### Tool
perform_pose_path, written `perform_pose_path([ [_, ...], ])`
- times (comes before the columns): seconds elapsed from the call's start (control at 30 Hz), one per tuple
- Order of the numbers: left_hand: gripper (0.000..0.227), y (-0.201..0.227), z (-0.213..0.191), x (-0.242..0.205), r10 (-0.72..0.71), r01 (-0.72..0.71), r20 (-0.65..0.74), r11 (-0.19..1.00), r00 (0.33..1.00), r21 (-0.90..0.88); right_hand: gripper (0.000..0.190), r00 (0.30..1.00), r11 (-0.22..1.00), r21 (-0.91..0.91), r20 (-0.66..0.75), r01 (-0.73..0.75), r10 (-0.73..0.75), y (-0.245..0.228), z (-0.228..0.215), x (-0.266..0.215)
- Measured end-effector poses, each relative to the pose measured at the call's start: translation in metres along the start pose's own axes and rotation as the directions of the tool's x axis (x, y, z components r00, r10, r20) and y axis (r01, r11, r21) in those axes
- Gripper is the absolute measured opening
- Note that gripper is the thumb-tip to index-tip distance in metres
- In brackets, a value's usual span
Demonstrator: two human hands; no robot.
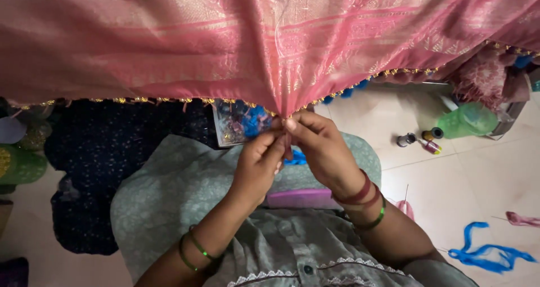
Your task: Attaching decorative gold bead trim to the edge of a pink fabric using a needle and thread.
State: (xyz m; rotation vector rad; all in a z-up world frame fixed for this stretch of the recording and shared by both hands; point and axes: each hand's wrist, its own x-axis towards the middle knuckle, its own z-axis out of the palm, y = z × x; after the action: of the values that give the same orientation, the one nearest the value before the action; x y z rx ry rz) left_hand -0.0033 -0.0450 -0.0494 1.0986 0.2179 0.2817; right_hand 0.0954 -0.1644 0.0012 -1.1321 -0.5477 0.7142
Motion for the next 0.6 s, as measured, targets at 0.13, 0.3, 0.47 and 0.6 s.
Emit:
perform_pose_path([
  [0.13, 0.017, 0.013, -0.008, -0.003, 0.264, -0.231, -0.033, 0.892, 0.964, 0.388, 0.023, 1.0, 0.994, 0.11, 0.006, 0.028, -0.029, 0.027, -0.004, 0.005],
  [0.3, 0.02, 0.046, -0.005, -0.001, 0.501, -0.384, -0.032, 0.701, 0.865, 0.601, 0.023, 0.981, 0.988, -0.109, -0.145, 0.11, -0.126, 0.049, -0.014, -0.004],
  [0.47, 0.018, 0.035, 0.008, 0.012, 0.364, -0.336, 0.019, 0.837, 0.931, 0.431, 0.016, 0.985, 0.983, -0.143, -0.112, 0.118, -0.134, 0.035, -0.01, -0.009],
  [0.6, 0.017, 0.03, 0.013, 0.021, 0.17, -0.162, -0.052, 0.978, 0.984, 0.128, 0.019, 0.988, 0.978, -0.148, -0.037, 0.145, -0.152, 0.03, -0.013, -0.01],
])
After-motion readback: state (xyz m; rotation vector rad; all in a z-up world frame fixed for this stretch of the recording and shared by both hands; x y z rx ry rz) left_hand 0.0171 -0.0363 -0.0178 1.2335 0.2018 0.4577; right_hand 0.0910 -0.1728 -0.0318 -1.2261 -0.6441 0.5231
